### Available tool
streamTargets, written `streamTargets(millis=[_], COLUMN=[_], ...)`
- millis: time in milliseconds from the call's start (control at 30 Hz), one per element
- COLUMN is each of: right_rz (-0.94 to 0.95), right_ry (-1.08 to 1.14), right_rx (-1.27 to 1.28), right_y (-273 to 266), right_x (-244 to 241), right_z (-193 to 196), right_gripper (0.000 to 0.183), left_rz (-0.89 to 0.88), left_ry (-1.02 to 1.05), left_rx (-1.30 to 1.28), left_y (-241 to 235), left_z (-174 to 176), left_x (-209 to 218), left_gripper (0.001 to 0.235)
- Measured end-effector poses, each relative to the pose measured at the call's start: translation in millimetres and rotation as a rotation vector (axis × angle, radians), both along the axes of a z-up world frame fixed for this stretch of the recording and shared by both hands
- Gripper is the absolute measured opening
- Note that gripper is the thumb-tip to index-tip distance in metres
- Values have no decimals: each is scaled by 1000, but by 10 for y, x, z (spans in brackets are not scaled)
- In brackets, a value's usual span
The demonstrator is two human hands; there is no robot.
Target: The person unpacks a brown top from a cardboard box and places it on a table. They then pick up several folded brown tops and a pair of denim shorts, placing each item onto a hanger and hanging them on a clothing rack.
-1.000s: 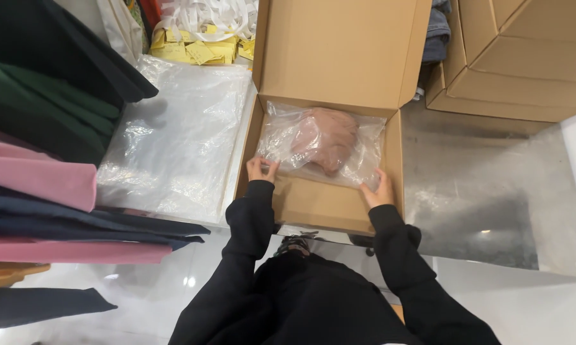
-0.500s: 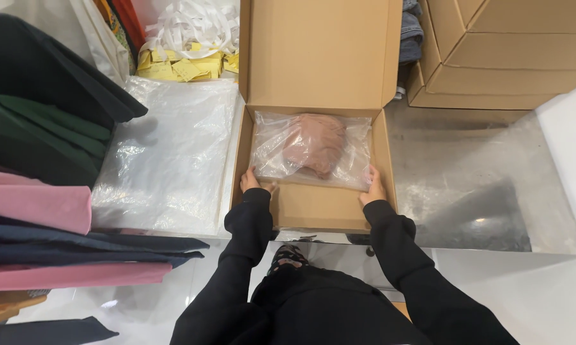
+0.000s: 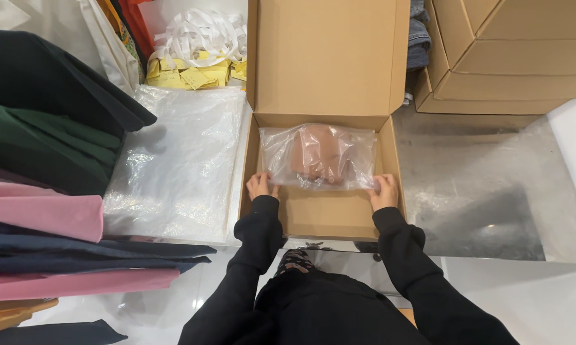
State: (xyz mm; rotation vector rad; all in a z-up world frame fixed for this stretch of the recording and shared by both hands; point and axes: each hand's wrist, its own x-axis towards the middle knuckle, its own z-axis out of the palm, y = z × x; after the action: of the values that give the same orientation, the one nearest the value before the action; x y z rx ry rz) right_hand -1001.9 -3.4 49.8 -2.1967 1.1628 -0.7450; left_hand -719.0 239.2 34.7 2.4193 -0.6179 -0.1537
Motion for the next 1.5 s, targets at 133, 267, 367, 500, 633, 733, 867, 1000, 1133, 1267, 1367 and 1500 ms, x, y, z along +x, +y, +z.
streamTargets(millis=[133,267,367,500,633,733,867,1000,1133,1267,1367,1500], right_rz=[70,-31,-35,-71,-44,-37,120,265,253,215,211,280], right_ry=[-93,-160,-214,-275,-416,-458,-426,-394,-382,-550,-619,-640], right_rx=[-56,76,154,248,304,352,359,522,555,386,341,274], right_y=[218,292,301,126,-106,-283,-257,-488,-357,-462,-275,-199], right_x=[40,57,64,41,-9,-45,-78,-23,160,325,469,866], right_z=[467,565,645,404,232,336,803,318,482,555,1095,1617], right_gripper=[25,11,15,16,16,17,24,27,27,20,19,19], left_rz=[33,119,183,216,153,130,-79,-341,-238,-220,-212,-193], left_ry=[221,315,316,381,373,658,343,415,533,548,509,388], left_rx=[-170,-413,-505,-524,-551,-859,-664,-641,-614,-784,-873,-956], left_y=[48,146,162,168,92,94,192,275,228,188,257,510], left_z=[492,982,993,678,595,851,1094,1302,1227,1535,1762,2030], left_x=[-141,-206,-171,82,312,339,433,460,516,393,475,909], left_gripper=[23,16,21,28,31,34,35,45,39,33,31,27])
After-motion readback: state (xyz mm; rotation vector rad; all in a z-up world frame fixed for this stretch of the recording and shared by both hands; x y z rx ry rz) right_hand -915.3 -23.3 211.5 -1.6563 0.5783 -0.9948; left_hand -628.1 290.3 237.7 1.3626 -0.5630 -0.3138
